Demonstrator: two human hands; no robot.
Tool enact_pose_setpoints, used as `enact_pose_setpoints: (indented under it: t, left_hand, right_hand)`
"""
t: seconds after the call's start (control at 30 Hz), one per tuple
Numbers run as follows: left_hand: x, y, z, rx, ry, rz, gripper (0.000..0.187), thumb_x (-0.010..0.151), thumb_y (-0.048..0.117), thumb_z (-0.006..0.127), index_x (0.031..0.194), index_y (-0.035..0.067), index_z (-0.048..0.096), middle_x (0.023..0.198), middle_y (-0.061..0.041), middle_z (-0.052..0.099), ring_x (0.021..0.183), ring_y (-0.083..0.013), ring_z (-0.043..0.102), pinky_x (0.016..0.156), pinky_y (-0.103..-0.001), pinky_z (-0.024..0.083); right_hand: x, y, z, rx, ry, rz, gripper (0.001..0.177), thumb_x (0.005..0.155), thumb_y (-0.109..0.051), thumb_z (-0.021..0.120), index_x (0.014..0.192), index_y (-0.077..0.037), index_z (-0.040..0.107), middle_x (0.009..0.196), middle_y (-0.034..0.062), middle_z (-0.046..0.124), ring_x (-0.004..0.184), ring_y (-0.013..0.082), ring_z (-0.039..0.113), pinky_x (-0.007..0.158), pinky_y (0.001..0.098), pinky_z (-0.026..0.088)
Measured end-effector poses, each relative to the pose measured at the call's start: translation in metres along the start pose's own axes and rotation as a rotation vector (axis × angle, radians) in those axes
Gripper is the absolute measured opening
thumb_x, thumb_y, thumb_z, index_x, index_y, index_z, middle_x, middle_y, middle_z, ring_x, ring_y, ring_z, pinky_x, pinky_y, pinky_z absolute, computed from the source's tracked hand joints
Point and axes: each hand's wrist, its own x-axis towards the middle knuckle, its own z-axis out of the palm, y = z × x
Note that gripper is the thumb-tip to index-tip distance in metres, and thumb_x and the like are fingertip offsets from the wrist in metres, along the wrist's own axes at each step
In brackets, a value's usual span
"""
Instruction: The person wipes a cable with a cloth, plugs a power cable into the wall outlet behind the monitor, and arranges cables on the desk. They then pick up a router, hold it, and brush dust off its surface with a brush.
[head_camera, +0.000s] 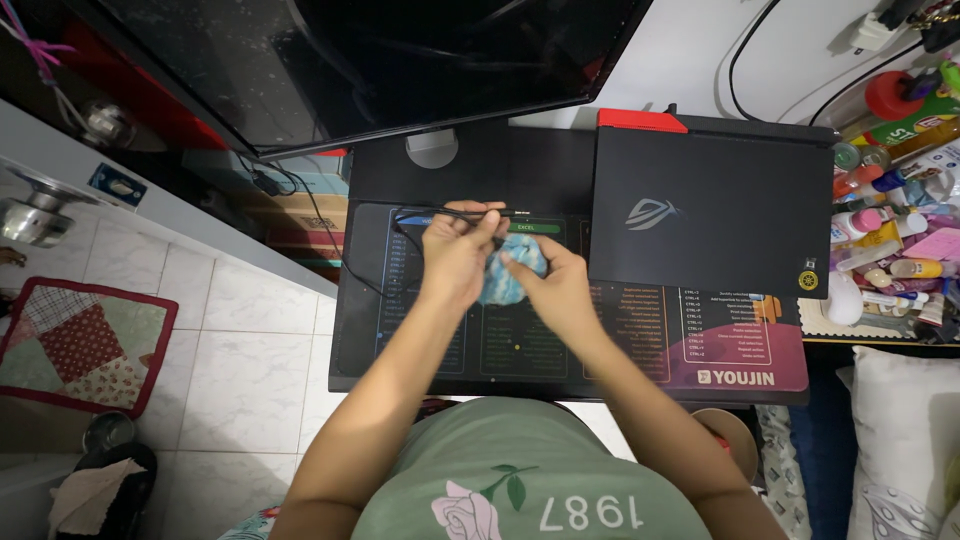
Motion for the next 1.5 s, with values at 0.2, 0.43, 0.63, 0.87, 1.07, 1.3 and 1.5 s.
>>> enact_pose_setpoints:
  t: [0.2, 0.43, 0.63, 0.87, 1.07, 1.3, 1.5]
  left_hand:
    - [-0.003, -0.002, -0.003, -0.017, 0.025, -0.007, 0.016, 0.093, -0.012, 0.063, 0.101, 0.000, 0.058, 0.110, -0.019, 0.071, 0.096, -0.0233, 0.071, 0.093, -0.038, 0.061]
    - [0.002, -0.009, -0.016, 0.026, 0.089, -0.026, 0.015, 0.093, -0.011, 0.063, 0.101, 0.000, 0.058, 0.109, -0.019, 0.071, 0.095, -0.0240, 0.071, 0.092, -0.038, 0.061]
    - [0.022, -0.016, -0.036, -0.025, 0.118, -0.032, 0.015, 0.093, -0.009, 0.064, 0.102, 0.002, 0.058, 0.109, -0.019, 0.072, 0.091, -0.0244, 0.071, 0.086, -0.035, 0.061]
    - [0.017, -0.044, -0.041, -0.030, 0.064, -0.128, 0.013, 0.093, -0.005, 0.068, 0.101, 0.004, 0.062, 0.109, -0.015, 0.071, 0.091, -0.0225, 0.070, 0.073, -0.030, 0.054]
    - [0.006, -0.042, -0.048, 0.374, -0.104, -0.292, 0.020, 0.097, 0.017, 0.070, 0.113, 0.005, 0.069, 0.108, -0.007, 0.071, 0.100, -0.0144, 0.067, 0.089, -0.028, 0.055]
    - [-0.006, -0.018, -0.101, 1.467, 0.019, 0.544, 0.065, 0.075, 0.036, 0.087, 0.120, 0.003, 0.054, 0.115, -0.025, 0.059, 0.107, -0.0348, 0.063, 0.090, -0.038, 0.054]
    - [0.019, -0.031, -0.095, 0.875, -0.396, -0.116, 0.040, 0.103, 0.029, 0.059, 0.134, 0.006, 0.050, 0.092, -0.010, 0.071, 0.092, -0.0198, 0.071, 0.087, -0.036, 0.055]
  right_hand:
    - [0.002, -0.001, 0.006, -0.041, 0.093, 0.037, 0.026, 0.097, -0.022, 0.072, 0.107, 0.002, 0.071, 0.082, 0.0095, 0.073, 0.072, 0.0101, 0.064, 0.065, 0.0274, 0.053]
    - [0.010, 0.035, 0.005, -0.222, 0.035, 0.015, 0.039, 0.099, -0.036, 0.067, 0.104, 0.002, 0.068, 0.079, 0.0103, 0.072, 0.073, 0.0137, 0.069, 0.069, 0.0295, 0.056]
    - [0.017, 0.093, -0.009, -0.230, -0.150, 0.070, 0.044, 0.096, -0.038, 0.069, 0.110, 0.003, 0.069, 0.088, 0.0132, 0.075, 0.080, 0.0174, 0.069, 0.074, 0.0332, 0.056]
    - [0.027, 0.077, -0.016, 0.111, -0.193, -0.092, 0.079, 0.088, -0.020, 0.080, 0.152, -0.008, 0.035, 0.151, 0.0182, 0.044, 0.110, 0.0188, 0.062, 0.089, 0.0328, 0.057]
    - [0.034, 0.032, -0.020, -0.343, -0.091, -0.241, 0.026, 0.095, -0.006, 0.075, 0.121, -0.005, 0.071, 0.121, 0.0110, 0.067, 0.100, 0.0160, 0.071, 0.083, 0.0278, 0.060]
    - [0.047, 0.004, -0.062, -0.169, -0.019, -0.129, 0.020, 0.098, -0.003, 0.070, 0.118, 0.000, 0.071, 0.113, 0.0075, 0.072, 0.096, 0.0121, 0.072, 0.084, 0.0247, 0.060]
    - [0.047, -0.017, -0.077, -0.289, 0.102, 0.018, 0.031, 0.090, -0.001, 0.079, 0.121, 0.000, 0.075, 0.114, 0.0120, 0.071, 0.081, 0.0143, 0.054, 0.072, 0.0259, 0.048]
